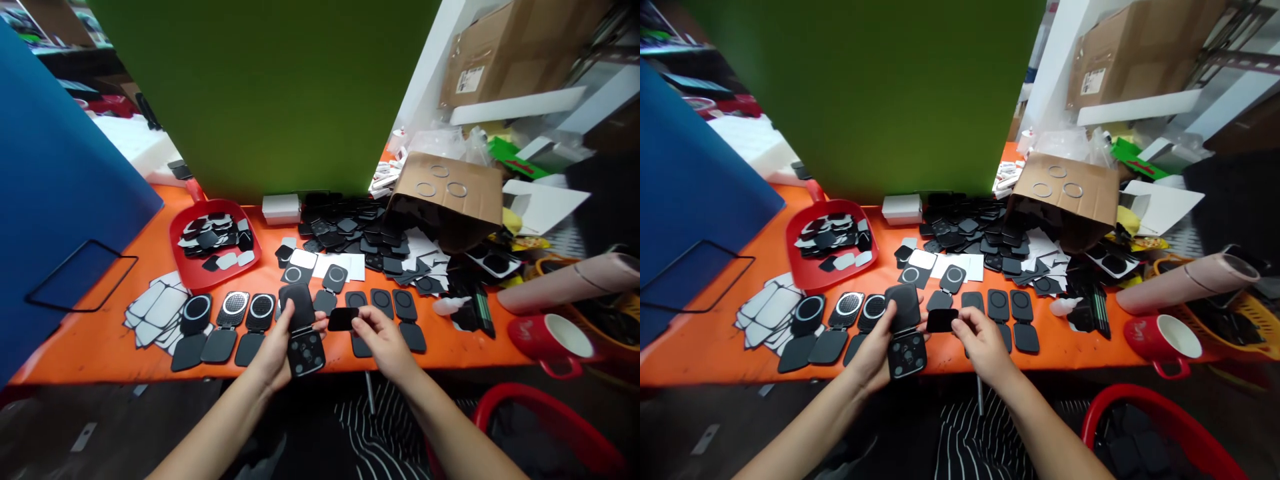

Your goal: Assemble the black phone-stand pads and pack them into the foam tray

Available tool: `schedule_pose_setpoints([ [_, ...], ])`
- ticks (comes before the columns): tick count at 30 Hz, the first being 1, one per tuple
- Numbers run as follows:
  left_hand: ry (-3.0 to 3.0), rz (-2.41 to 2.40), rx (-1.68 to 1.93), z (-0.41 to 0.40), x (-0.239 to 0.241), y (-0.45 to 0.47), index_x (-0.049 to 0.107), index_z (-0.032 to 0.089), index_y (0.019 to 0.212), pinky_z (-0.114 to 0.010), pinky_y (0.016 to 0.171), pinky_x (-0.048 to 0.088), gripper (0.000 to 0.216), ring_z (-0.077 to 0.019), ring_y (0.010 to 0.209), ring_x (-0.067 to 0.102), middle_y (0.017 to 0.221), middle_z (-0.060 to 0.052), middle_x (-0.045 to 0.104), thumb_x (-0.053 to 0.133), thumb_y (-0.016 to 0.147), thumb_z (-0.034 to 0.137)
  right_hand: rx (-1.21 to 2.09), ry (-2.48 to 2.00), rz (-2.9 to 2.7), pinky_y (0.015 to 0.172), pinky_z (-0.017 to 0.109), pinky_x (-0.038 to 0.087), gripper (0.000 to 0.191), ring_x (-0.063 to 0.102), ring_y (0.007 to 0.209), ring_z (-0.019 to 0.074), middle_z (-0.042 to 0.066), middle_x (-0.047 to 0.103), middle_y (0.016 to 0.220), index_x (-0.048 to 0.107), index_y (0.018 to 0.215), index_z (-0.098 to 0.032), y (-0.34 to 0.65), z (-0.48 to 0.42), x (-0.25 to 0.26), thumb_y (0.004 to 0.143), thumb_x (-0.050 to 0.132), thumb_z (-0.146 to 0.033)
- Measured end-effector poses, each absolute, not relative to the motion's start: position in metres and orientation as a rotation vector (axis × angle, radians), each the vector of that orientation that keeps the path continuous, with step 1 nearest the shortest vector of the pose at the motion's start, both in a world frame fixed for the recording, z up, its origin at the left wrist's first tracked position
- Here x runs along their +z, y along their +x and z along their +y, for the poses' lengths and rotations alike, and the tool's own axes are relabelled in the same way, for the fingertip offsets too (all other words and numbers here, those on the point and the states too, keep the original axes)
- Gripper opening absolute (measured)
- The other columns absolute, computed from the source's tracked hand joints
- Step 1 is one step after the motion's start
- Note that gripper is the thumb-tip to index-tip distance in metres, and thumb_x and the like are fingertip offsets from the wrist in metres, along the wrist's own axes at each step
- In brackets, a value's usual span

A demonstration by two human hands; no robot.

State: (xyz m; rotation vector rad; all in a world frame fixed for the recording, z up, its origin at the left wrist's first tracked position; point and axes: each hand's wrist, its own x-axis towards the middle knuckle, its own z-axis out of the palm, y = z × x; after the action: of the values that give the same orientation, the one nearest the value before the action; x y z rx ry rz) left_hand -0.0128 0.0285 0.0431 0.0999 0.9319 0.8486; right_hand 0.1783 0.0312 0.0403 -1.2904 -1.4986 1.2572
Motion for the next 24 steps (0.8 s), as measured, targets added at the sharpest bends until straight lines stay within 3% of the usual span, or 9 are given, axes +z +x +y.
schedule_pose_setpoints([
  [5, 0.064, 0.778, 0.909, 0.032, 0.044, -0.014, 0.059, 0.013, 0.105, -0.036, 0.070, 0.050, 0.056, -0.0250, 0.080, 0.064, 0.088, -0.012, 0.067, 0.044, 0.076, 0.059, 1.592, -1.344, -1.386, 0.056, 0.022, 0.036, 0.027, 0.044, 0.058, 0.0104, -0.002, 0.047, 0.061, 0.049, 0.070, -0.017, 0.163, 0.020, 0.040, 0.080, 0.049, -0.042],
  [15, 0.157, 0.779, 0.998, 0.030, 0.037, -0.008, 0.059, 0.016, 0.105, -0.033, 0.070, 0.049, 0.063, -0.0229, 0.076, 0.063, 0.082, -0.008, 0.068, 0.038, 0.074, 0.066, 1.545, -1.403, -1.422, 0.052, 0.022, 0.032, 0.027, 0.037, 0.053, 0.0100, -0.004, 0.041, 0.057, 0.047, 0.069, -0.018, 0.157, 0.020, 0.041, 0.080, 0.047, -0.043],
  [24, 0.160, 0.742, 1.011, 0.032, 0.039, -0.001, 0.059, 0.014, 0.101, -0.033, 0.071, 0.049, 0.058, -0.0211, 0.074, 0.063, 0.079, -0.009, 0.066, 0.039, 0.076, 0.062, 1.370, -1.415, -1.686, 0.061, 0.022, 0.035, 0.020, 0.045, 0.063, 0.0117, -0.002, 0.051, 0.067, 0.047, 0.065, -0.018, 0.139, 0.014, 0.039, 0.082, 0.045, -0.030],
])
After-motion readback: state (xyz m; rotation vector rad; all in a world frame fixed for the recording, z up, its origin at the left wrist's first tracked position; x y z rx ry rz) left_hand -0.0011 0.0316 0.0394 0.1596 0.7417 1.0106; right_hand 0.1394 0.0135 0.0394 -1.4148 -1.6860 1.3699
